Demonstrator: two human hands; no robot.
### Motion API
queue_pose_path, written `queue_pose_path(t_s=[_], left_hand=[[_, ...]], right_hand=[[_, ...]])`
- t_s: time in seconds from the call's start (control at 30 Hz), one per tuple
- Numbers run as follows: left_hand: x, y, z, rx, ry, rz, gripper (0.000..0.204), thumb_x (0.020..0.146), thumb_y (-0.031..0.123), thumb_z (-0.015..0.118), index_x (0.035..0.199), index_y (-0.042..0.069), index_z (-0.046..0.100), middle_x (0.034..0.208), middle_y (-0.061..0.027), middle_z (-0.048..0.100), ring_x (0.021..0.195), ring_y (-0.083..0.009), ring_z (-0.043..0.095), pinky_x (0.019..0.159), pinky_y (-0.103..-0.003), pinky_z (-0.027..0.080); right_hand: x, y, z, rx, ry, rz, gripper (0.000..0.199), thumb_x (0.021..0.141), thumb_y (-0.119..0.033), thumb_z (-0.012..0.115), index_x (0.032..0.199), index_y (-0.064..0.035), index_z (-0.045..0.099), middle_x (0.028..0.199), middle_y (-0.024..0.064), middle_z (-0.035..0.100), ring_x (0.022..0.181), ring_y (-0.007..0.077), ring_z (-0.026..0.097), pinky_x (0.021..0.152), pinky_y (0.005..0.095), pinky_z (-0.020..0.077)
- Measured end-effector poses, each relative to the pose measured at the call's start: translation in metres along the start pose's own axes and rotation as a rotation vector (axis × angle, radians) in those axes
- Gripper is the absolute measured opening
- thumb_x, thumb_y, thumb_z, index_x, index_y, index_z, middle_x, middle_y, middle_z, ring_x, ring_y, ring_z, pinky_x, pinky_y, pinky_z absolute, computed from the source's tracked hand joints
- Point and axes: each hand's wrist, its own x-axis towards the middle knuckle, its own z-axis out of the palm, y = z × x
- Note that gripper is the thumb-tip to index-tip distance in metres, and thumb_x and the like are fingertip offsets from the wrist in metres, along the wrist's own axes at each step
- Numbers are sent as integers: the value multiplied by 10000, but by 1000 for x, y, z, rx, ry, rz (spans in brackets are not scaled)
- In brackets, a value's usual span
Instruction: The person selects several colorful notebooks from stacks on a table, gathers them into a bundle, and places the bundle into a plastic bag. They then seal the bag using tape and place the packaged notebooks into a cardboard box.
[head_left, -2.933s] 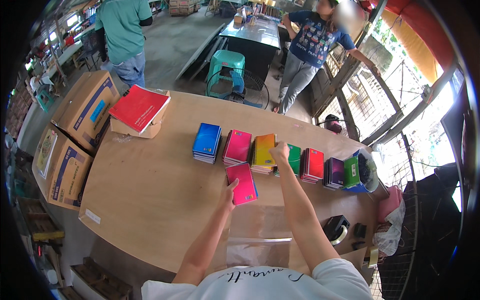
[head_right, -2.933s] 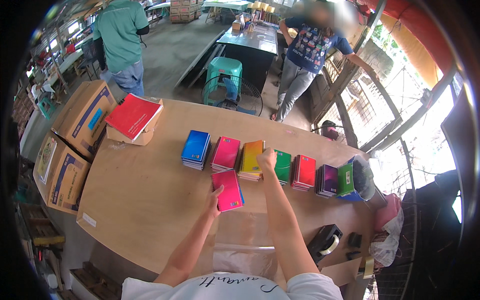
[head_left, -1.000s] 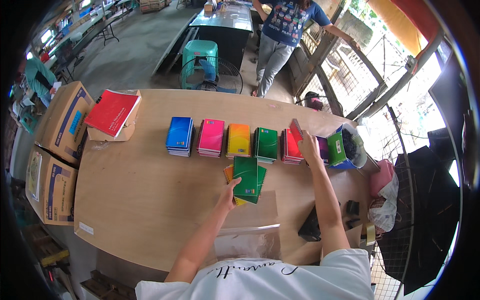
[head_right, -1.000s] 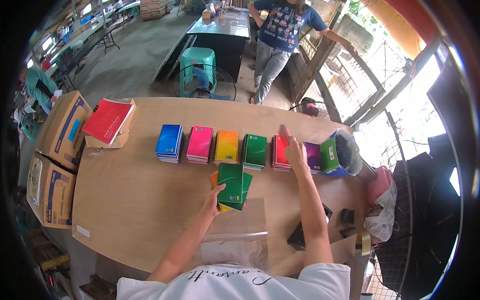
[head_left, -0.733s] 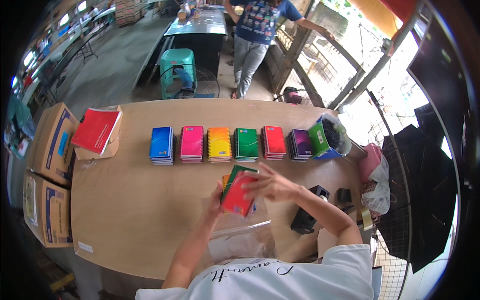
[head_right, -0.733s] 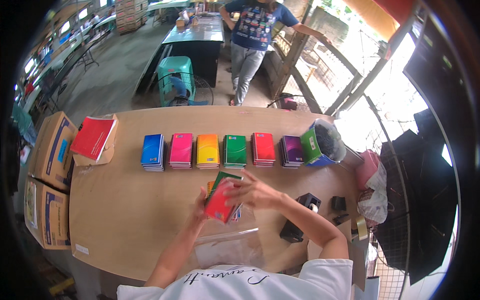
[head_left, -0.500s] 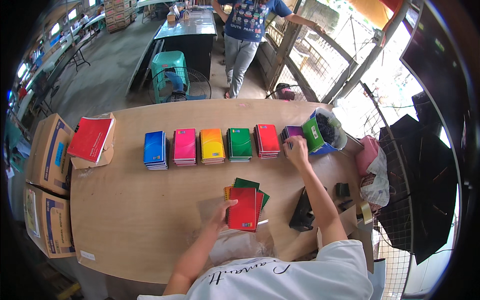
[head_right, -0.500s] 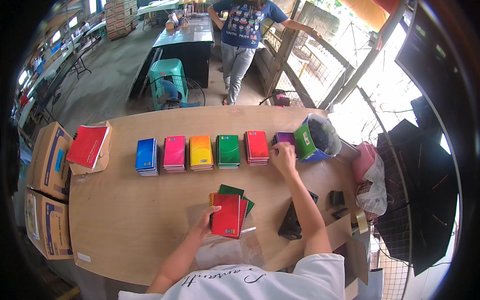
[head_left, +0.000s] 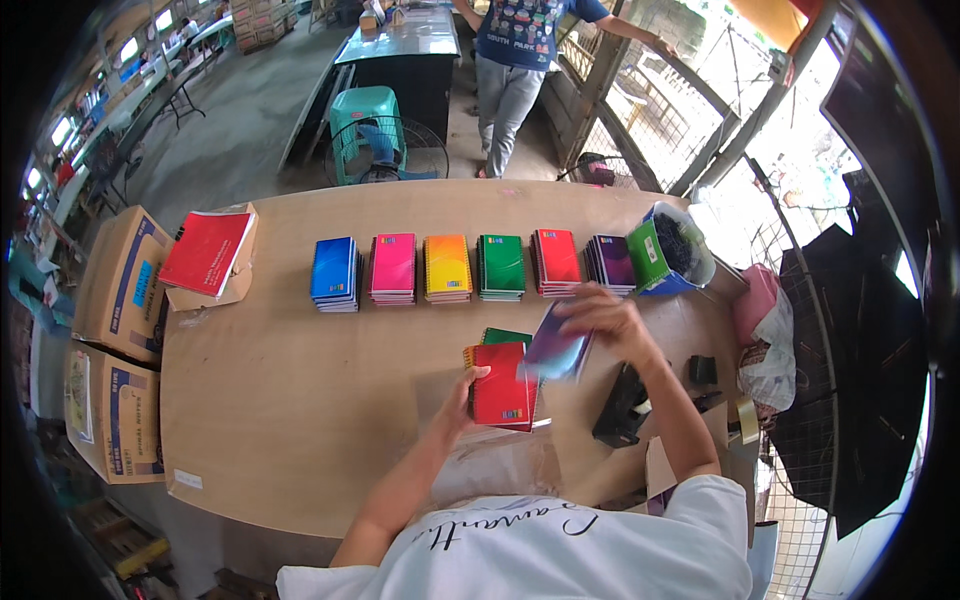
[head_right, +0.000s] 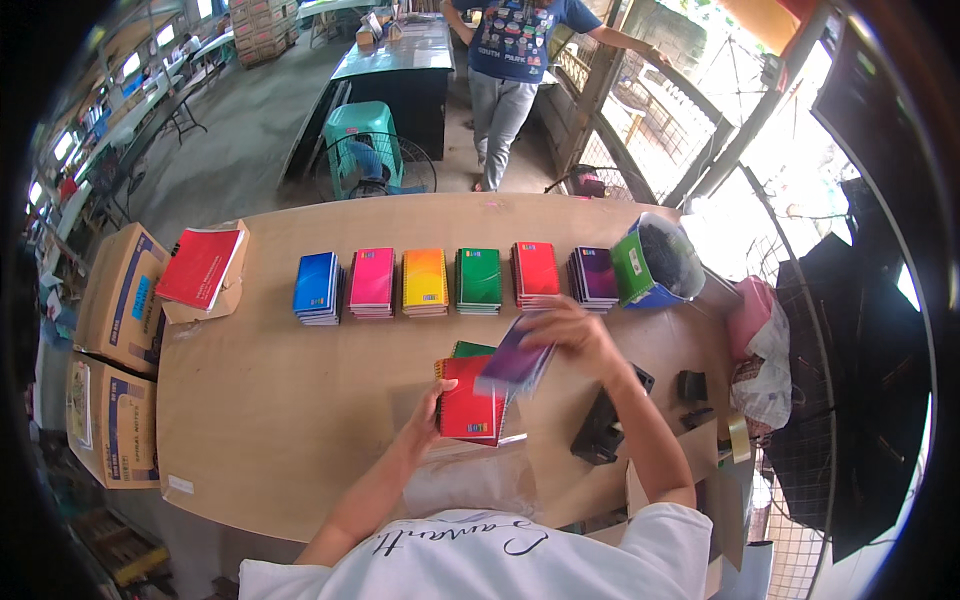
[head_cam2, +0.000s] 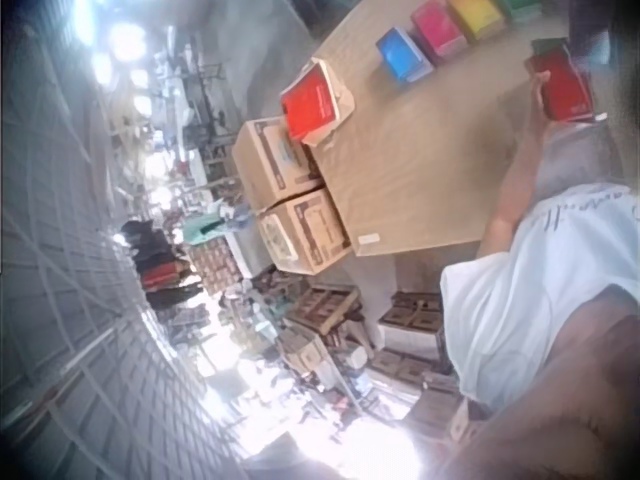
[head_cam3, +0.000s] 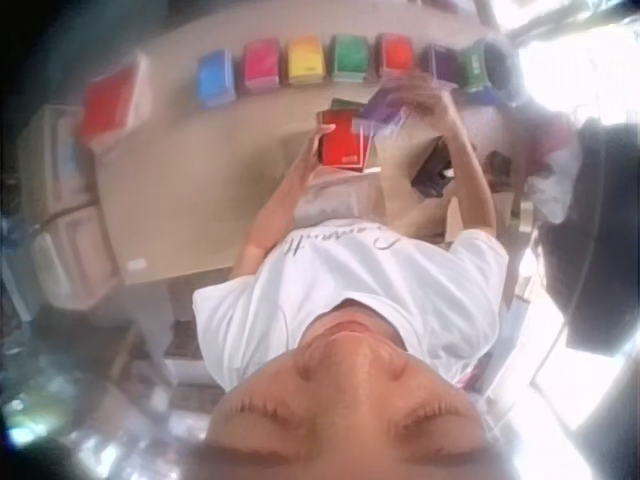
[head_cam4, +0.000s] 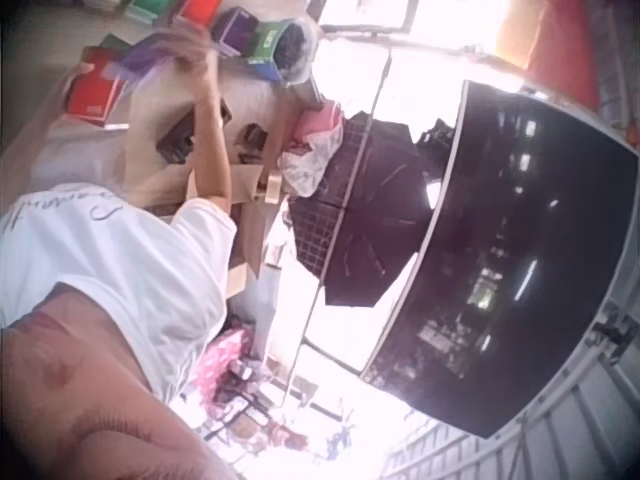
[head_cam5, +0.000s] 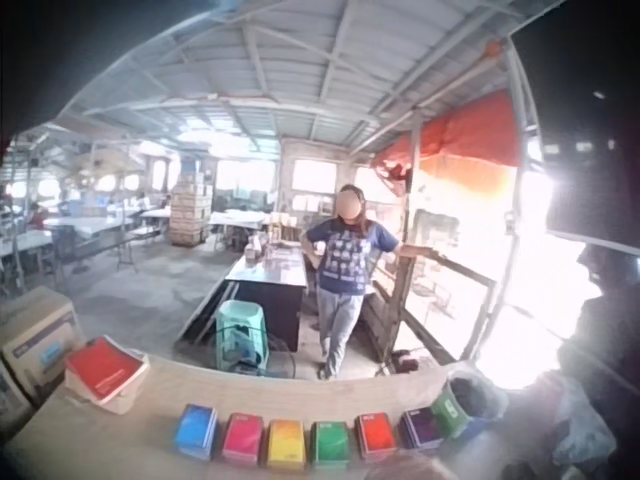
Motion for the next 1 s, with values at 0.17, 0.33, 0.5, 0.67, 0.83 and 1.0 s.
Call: queue_pose_path(t_s=[0.17,0.33,0.5,0.67,0.83,1.0], left_hand=[[-46,-15,50,-32,-207,-55,515,811,258,656,1229,1,500,1119,-126,626,972,-237,642,876,-386,531],[-85,-36,41,616,-127,100,614,720,216,756,1245,24,502,1124,-101,620,1004,-238,622,921,-371,495],[-140,-35,120,1420,-662,509,666,627,166,804,1232,158,528,1208,-60,583,1181,-282,526,1065,-493,331],[-177,-75,132,1877,-825,909,686,595,159,811,1201,348,550,1427,11,399,1369,-286,318,1125,-592,115],[-176,-110,81,1932,-644,813,673,686,320,770,1299,372,496,1466,-80,337,1391,-295,260,1120,-602,106],[-155,-70,-48,2298,366,416,966,705,569,699,1475,178,267,1515,-129,222,1405,-348,183,1106,-624,104]], right_hand=[[-43,-62,54,-437,-373,-47,656,607,22,647,1160,-332,662,1464,7,406,1385,291,309,1133,562,164],[-104,-95,90,536,344,704,577,847,-261,548,1396,-145,418,1466,163,355,1359,336,334,1107,552,226],[-192,-96,111,2090,-162,966,675,892,-423,537,1445,-100,324,1381,212,438,1237,359,482,1037,516,380],[-249,-127,131,1944,-40,1088,714,835,-367,674,1395,-61,355,1312,192,510,1170,340,544,985,535,450],[-262,-146,123,1631,28,1229,725,757,-247,755,1358,-54,398,1243,137,565,1113,278,579,961,457,474],[-269,-107,156,1327,403,997,665,722,-108,770,1305,-72,452,1169,65,587,1079,185,574,924,345,471]])
